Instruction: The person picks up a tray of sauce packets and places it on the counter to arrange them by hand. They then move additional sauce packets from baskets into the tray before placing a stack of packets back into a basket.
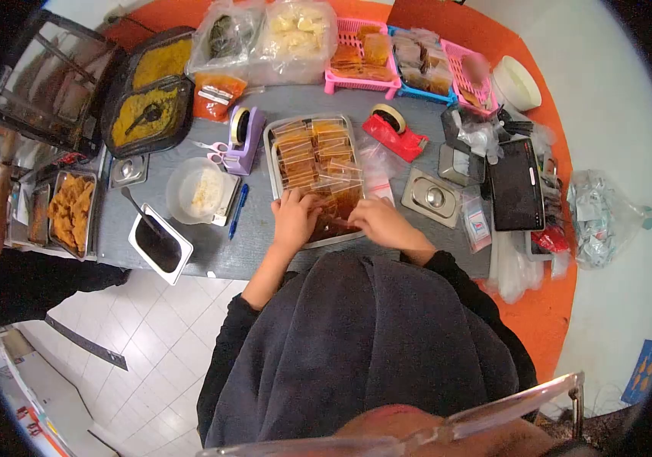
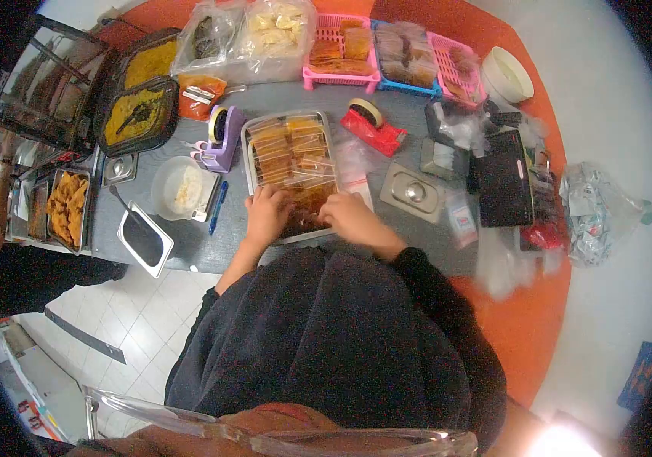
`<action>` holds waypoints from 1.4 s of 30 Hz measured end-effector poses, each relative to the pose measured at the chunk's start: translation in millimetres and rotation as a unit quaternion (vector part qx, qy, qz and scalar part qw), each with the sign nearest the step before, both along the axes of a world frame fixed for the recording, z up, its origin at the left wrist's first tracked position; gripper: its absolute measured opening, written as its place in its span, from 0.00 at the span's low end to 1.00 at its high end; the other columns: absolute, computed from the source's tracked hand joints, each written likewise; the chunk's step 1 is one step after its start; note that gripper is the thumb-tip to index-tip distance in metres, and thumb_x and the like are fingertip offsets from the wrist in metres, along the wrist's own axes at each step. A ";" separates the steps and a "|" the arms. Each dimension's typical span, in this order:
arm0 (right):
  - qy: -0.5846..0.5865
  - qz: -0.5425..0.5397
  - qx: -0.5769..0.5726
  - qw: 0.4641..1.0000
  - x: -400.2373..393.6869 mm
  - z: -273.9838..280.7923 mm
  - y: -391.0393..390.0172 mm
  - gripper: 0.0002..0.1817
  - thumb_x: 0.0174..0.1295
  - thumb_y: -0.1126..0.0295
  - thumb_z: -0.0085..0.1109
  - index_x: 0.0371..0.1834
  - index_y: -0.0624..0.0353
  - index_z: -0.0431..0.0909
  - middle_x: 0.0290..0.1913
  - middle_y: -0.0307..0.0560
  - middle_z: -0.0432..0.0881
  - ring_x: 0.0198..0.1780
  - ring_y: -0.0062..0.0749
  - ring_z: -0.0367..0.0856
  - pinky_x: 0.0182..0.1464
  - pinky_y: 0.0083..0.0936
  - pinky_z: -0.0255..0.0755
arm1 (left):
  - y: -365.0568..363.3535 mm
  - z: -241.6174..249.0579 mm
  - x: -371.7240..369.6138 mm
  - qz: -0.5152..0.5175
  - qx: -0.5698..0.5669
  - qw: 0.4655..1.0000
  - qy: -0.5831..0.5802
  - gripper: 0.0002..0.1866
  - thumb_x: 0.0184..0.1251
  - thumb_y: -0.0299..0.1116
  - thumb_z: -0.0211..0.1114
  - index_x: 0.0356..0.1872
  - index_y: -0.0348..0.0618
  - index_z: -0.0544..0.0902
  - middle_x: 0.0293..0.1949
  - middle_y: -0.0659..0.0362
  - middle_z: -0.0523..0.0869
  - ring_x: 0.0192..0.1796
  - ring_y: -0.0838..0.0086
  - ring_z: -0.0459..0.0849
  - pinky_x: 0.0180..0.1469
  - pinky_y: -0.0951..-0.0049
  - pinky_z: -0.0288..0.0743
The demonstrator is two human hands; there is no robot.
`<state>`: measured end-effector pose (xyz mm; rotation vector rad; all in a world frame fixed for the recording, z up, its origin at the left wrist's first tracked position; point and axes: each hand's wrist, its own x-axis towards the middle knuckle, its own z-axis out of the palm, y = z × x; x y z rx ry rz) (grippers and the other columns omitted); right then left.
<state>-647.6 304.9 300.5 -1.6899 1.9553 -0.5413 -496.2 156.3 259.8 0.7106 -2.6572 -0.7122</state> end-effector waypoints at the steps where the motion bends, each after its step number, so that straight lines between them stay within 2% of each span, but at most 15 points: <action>1: -0.001 -0.001 0.000 1.000 4.6 8.2 0.3 0.04 0.51 0.71 0.55 0.30 0.55 0.77 0.37 0.43 0.73 0.47 0.42 0.70 0.47 0.37 0.63 | 0.1 0.3 0.8 -0.001 0.000 1.000 -0.001 0.13 0.49 0.34 0.66 0.39 0.51 0.81 0.42 0.62 0.77 0.50 0.64 0.71 0.50 0.59 0.59; 4: 0.049 0.063 -0.001 0.997 17.7 15.9 -6.7 0.04 0.51 0.71 0.54 0.29 0.55 0.77 0.40 0.43 0.75 0.46 0.44 0.71 0.47 0.36 0.64 | 0.2 2.1 4.5 0.020 0.001 1.000 -0.001 0.10 0.48 0.34 0.66 0.34 0.52 0.82 0.40 0.63 0.78 0.47 0.65 0.73 0.49 0.59 0.58; 9: 0.012 -0.031 -0.165 0.986 18.5 -3.5 -30.4 0.05 0.52 0.72 0.52 0.29 0.59 0.77 0.42 0.46 0.75 0.48 0.45 0.71 0.50 0.37 0.64 | -1.2 3.3 13.0 0.008 -0.052 0.998 0.030 0.09 0.45 0.32 0.66 0.32 0.51 0.82 0.39 0.65 0.79 0.46 0.67 0.74 0.48 0.58 0.58; 13: 0.008 -0.027 -0.190 0.981 19.1 1.4 -31.8 0.05 0.52 0.74 0.52 0.30 0.62 0.76 0.41 0.49 0.76 0.47 0.46 0.72 0.50 0.35 0.66 | 1.6 12.7 24.4 0.025 -0.081 0.995 0.059 0.07 0.46 0.29 0.64 0.30 0.50 0.82 0.33 0.65 0.79 0.43 0.70 0.74 0.47 0.62 0.58; 15: -0.145 -0.007 -0.117 0.982 23.9 10.3 -28.7 0.05 0.52 0.74 0.53 0.30 0.64 0.75 0.39 0.52 0.76 0.44 0.46 0.74 0.47 0.33 0.68 | 1.6 12.7 30.2 0.024 -0.033 0.995 0.092 0.07 0.48 0.27 0.64 0.31 0.47 0.82 0.31 0.61 0.80 0.39 0.66 0.78 0.45 0.64 0.64; 16: -0.146 -0.008 -0.116 0.982 25.6 12.0 -28.4 0.05 0.52 0.74 0.53 0.30 0.64 0.75 0.39 0.52 0.76 0.44 0.46 0.74 0.47 0.33 0.68 | 2.7 10.2 32.1 0.024 -0.032 0.995 0.091 0.07 0.48 0.27 0.64 0.31 0.47 0.82 0.31 0.61 0.80 0.39 0.66 0.78 0.45 0.64 0.64; 18: -0.174 -0.009 -0.111 0.978 28.7 13.5 -29.8 0.05 0.53 0.75 0.53 0.30 0.65 0.74 0.38 0.53 0.76 0.41 0.46 0.74 0.44 0.32 0.69 | 4.0 4.9 33.9 0.060 0.194 0.972 0.121 0.04 0.53 0.25 0.63 0.31 0.41 0.80 0.30 0.58 0.82 0.35 0.67 0.81 0.41 0.69 0.70; 22: -0.149 -0.039 -0.148 0.977 28.5 -10.0 -39.5 0.04 0.53 0.76 0.55 0.31 0.64 0.74 0.38 0.50 0.77 0.42 0.42 0.75 0.45 0.30 0.70 | -2.6 1.6 38.6 0.071 0.331 0.936 0.098 0.04 0.58 0.26 0.61 0.32 0.36 0.79 0.31 0.55 0.83 0.35 0.71 0.82 0.38 0.75 0.73; 24: 0.042 -0.023 -0.274 0.960 29.7 -10.3 -43.8 0.04 0.52 0.75 0.56 0.30 0.63 0.75 0.36 0.48 0.77 0.41 0.41 0.75 0.44 0.30 0.69 | -6.4 -0.7 40.0 0.039 0.404 0.907 0.111 0.06 0.59 0.27 0.61 0.35 0.35 0.78 0.32 0.54 0.83 0.38 0.76 0.81 0.42 0.77 0.72; 31: -0.075 0.025 -0.154 0.985 25.2 -20.1 -30.3 0.07 0.51 0.70 0.57 0.31 0.61 0.77 0.35 0.47 0.78 0.39 0.44 0.75 0.43 0.33 0.69 | 9.0 26.7 41.9 -0.024 0.349 0.928 0.126 0.09 0.56 0.27 0.63 0.37 0.36 0.79 0.33 0.53 0.83 0.37 0.68 0.83 0.42 0.72 0.73; 33: -0.108 0.042 -0.160 0.980 25.5 -17.0 -23.1 0.08 0.53 0.69 0.56 0.33 0.61 0.77 0.34 0.47 0.78 0.38 0.43 0.75 0.43 0.33 0.69 | 13.1 28.2 40.6 -0.069 0.218 0.969 0.095 0.09 0.53 0.28 0.65 0.35 0.37 0.81 0.33 0.51 0.83 0.38 0.59 0.82 0.42 0.69 0.74; 34: -0.108 0.042 -0.158 0.981 25.4 -13.3 -19.5 0.08 0.53 0.69 0.56 0.33 0.61 0.77 0.34 0.47 0.78 0.38 0.43 0.75 0.43 0.33 0.69 | 15.9 31.2 40.1 -0.054 0.226 0.968 0.099 0.07 0.51 0.26 0.64 0.32 0.38 0.82 0.33 0.51 0.83 0.37 0.55 0.81 0.41 0.65 0.73; 37: -0.184 -0.023 -0.118 0.976 18.6 -4.4 -14.9 0.10 0.54 0.68 0.56 0.37 0.60 0.77 0.37 0.47 0.77 0.41 0.43 0.74 0.46 0.35 0.68 | 13.7 30.0 43.3 -0.080 0.137 0.981 0.111 0.06 0.50 0.25 0.64 0.31 0.39 0.82 0.31 0.52 0.83 0.35 0.57 0.81 0.40 0.64 0.73; 40: 0.131 -0.103 -0.164 0.972 -4.1 -13.7 -22.6 0.15 0.52 0.69 0.57 0.44 0.57 0.75 0.44 0.46 0.75 0.50 0.45 0.69 0.53 0.37 0.61 | 14.8 24.0 43.4 -0.111 0.090 0.983 0.117 0.07 0.49 0.25 0.61 0.32 0.41 0.81 0.31 0.55 0.82 0.36 0.61 0.80 0.39 0.65 0.72; 42: 0.159 -0.127 -0.123 0.971 -9.3 -16.6 -27.5 0.13 0.51 0.69 0.57 0.42 0.56 0.75 0.42 0.45 0.75 0.50 0.44 0.68 0.52 0.37 0.61 | 19.7 24.7 37.9 -0.106 0.034 0.992 0.058 0.09 0.49 0.25 0.59 0.33 0.42 0.81 0.32 0.57 0.81 0.38 0.63 0.79 0.40 0.66 0.71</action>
